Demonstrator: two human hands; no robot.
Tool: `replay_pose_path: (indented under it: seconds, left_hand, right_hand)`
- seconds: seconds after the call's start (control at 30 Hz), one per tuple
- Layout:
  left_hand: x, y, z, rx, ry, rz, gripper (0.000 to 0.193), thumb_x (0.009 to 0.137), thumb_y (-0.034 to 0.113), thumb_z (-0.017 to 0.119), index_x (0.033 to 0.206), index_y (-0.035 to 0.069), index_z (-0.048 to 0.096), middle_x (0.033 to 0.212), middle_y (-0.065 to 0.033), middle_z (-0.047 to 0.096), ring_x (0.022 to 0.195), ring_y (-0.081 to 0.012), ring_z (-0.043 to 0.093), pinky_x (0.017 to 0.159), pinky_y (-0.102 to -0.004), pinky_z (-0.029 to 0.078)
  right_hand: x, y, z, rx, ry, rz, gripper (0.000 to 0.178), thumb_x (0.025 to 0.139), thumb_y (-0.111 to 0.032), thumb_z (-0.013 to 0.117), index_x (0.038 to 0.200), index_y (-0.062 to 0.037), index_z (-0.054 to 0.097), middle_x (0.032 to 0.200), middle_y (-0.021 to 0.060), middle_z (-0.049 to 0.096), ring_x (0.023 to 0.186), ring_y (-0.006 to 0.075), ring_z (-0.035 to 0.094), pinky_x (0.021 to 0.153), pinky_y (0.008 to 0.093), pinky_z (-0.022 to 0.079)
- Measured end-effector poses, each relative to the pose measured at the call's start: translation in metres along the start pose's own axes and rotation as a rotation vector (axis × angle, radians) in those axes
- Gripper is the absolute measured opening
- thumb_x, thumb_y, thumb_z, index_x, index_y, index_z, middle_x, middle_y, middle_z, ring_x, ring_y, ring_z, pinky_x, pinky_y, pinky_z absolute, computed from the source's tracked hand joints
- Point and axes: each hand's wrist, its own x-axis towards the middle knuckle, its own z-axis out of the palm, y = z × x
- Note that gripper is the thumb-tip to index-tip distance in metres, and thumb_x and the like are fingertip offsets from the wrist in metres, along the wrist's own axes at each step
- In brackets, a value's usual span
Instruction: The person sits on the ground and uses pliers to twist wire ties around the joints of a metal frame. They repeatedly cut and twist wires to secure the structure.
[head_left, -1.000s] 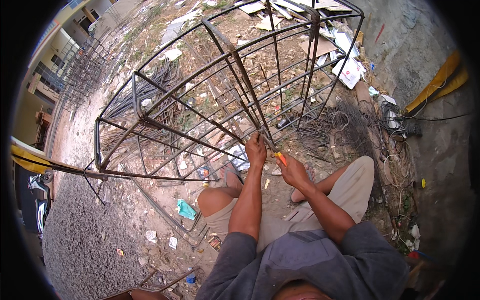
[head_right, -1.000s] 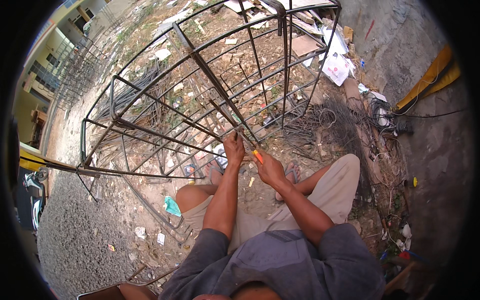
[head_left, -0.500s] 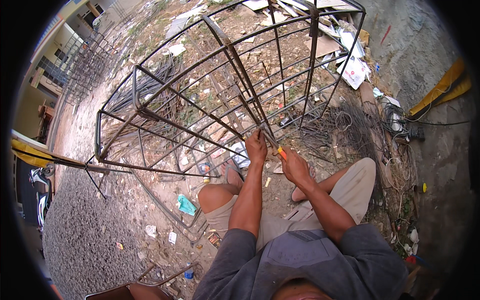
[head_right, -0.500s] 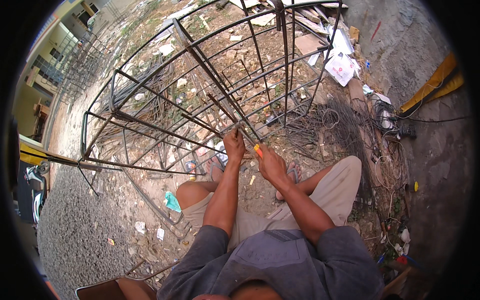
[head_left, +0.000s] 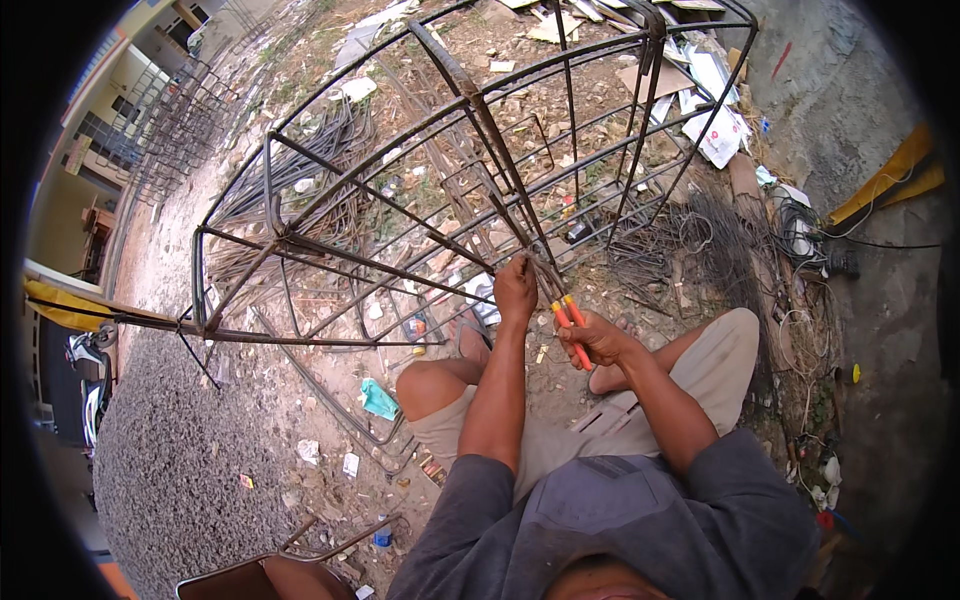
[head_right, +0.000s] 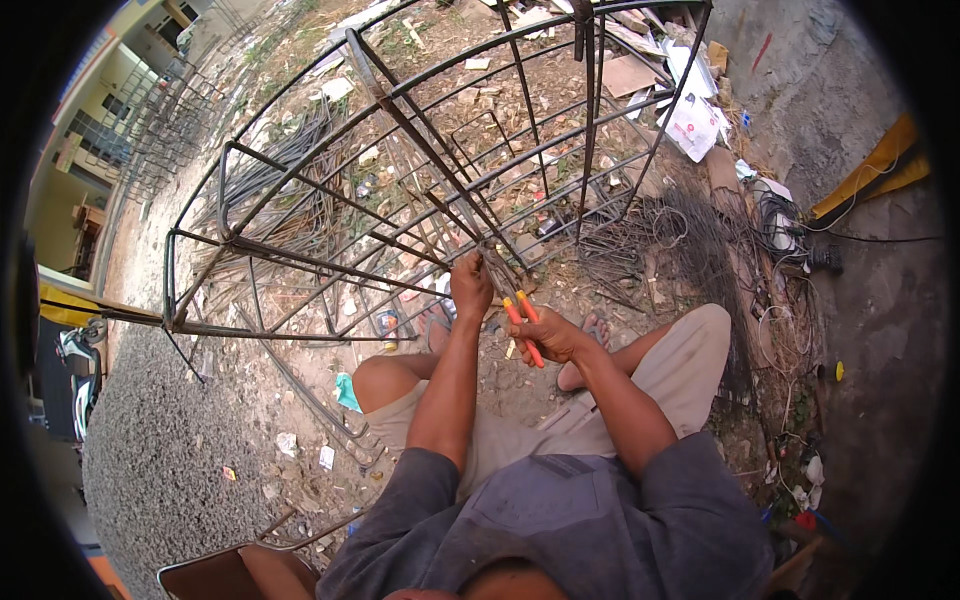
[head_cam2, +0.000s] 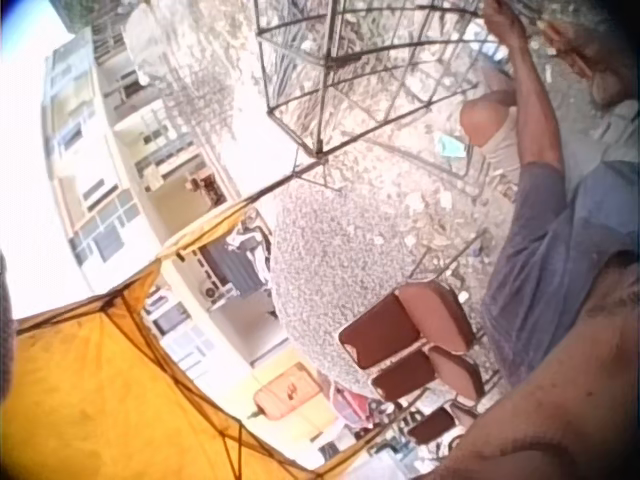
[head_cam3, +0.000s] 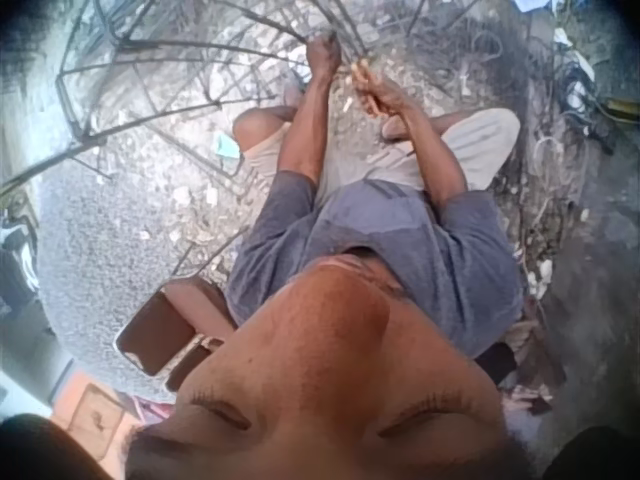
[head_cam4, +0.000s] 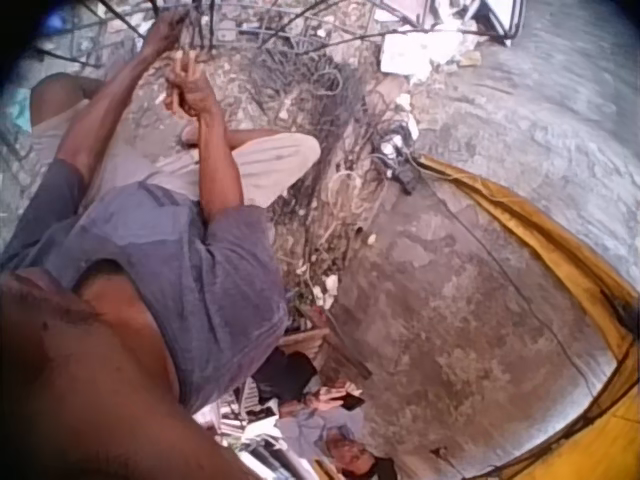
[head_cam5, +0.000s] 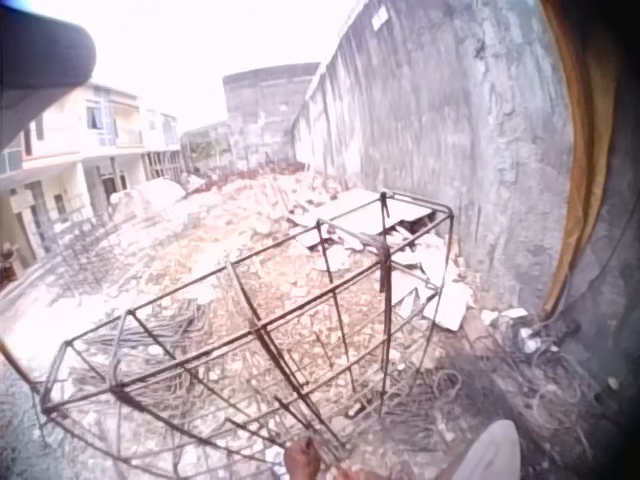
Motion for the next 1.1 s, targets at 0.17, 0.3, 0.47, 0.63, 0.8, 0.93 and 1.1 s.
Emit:
replay_pose_path:
  seconds: [0.17, 0.3, 0.47, 0.63, 0.8, 0.93, 1.1]
  left_hand:
    - [0.005, 0.014, -0.001, -0.036, 0.105, 0.061, 0.012, 0.091, 0.013, 0.058, 0.089, 0.002, 0.063, 0.075, -0.0233, 0.061, 0.071, -0.044, 0.061, 0.061, -0.0476, 0.046]
    - [0.004, 0.02, 0.0, -0.103, 0.07, -0.032, 0.01, 0.085, 0.008, 0.059, 0.087, -0.002, 0.063, 0.074, -0.0246, 0.059, 0.071, -0.0431, 0.058, 0.064, -0.0471, 0.044]
    - [0.001, 0.014, 0.005, -0.068, 0.116, 0.031, 0.012, 0.088, 0.01, 0.059, 0.086, -0.002, 0.063, 0.068, -0.0224, 0.057, 0.062, -0.0374, 0.056, 0.06, -0.0429, 0.043]
    - [-0.001, 0.008, 0.007, -0.16, 0.056, -0.101, 0.016, 0.091, 0.017, 0.061, 0.087, 0.001, 0.064, 0.074, -0.0225, 0.062, 0.07, -0.0413, 0.062, 0.062, -0.0447, 0.045]
    - [0.0, 0.01, 0.005, -0.171, -0.042, -0.144, 0.016, 0.092, 0.018, 0.061, 0.089, 0.002, 0.064, 0.073, -0.0209, 0.061, 0.067, -0.0392, 0.061, 0.06, -0.0422, 0.045]
    - [0.002, 0.008, -0.005, -0.174, -0.059, -0.07, 0.014, 0.091, 0.017, 0.062, 0.093, 0.003, 0.065, 0.072, -0.0192, 0.061, 0.065, -0.0357, 0.061, 0.059, -0.0402, 0.045]
    - [0.005, 0.016, -0.015, -0.194, -0.115, -0.136, 0.017, 0.092, 0.016, 0.061, 0.1, 0.002, 0.068, 0.079, -0.0175, 0.068, 0.067, -0.0308, 0.065, 0.062, -0.039, 0.047]
  right_hand:
    - [-0.016, -0.014, 0.031, -0.981, 0.668, -0.404, 0.053, 0.08, -0.024, 0.073, 0.121, -0.0013, 0.049, 0.097, 0.0177, 0.061, 0.083, 0.0332, 0.066, 0.072, 0.0437, 0.054]
    - [-0.009, -0.011, 0.033, -1.475, 0.943, -0.642, 0.052, 0.081, -0.022, 0.066, 0.125, 0.0001, 0.049, 0.107, 0.0255, 0.061, 0.088, 0.0425, 0.065, 0.081, 0.0489, 0.052]
    - [-0.002, -0.003, 0.045, -1.493, 1.008, -0.551, 0.05, 0.089, -0.034, 0.065, 0.121, 0.0017, 0.051, 0.101, 0.0254, 0.065, 0.089, 0.0441, 0.065, 0.077, 0.0512, 0.052]
    - [-0.003, -0.013, 0.039, -1.392, 0.851, -0.281, 0.048, 0.094, -0.045, 0.061, 0.113, -0.0013, 0.053, 0.087, 0.0238, 0.067, 0.081, 0.0424, 0.066, 0.069, 0.0494, 0.052]
    - [0.003, -0.024, -0.009, 0.081, -0.089, 0.15, 0.046, 0.1, -0.049, 0.053, 0.117, -0.0056, 0.054, 0.069, 0.0058, 0.057, 0.053, 0.0196, 0.05, 0.053, 0.0312, 0.044]
    - [-0.003, -0.016, 0.004, 0.17, -0.042, 0.121, 0.048, 0.102, -0.049, 0.049, 0.123, -0.0062, 0.055, 0.068, 0.0026, 0.056, 0.052, 0.0112, 0.05, 0.049, 0.0252, 0.043]
    - [-0.006, -0.015, 0.015, -0.405, 0.477, -0.118, 0.049, 0.095, -0.052, 0.062, 0.098, -0.0033, 0.063, 0.064, 0.0043, 0.061, 0.05, 0.0112, 0.061, 0.043, 0.0246, 0.046]
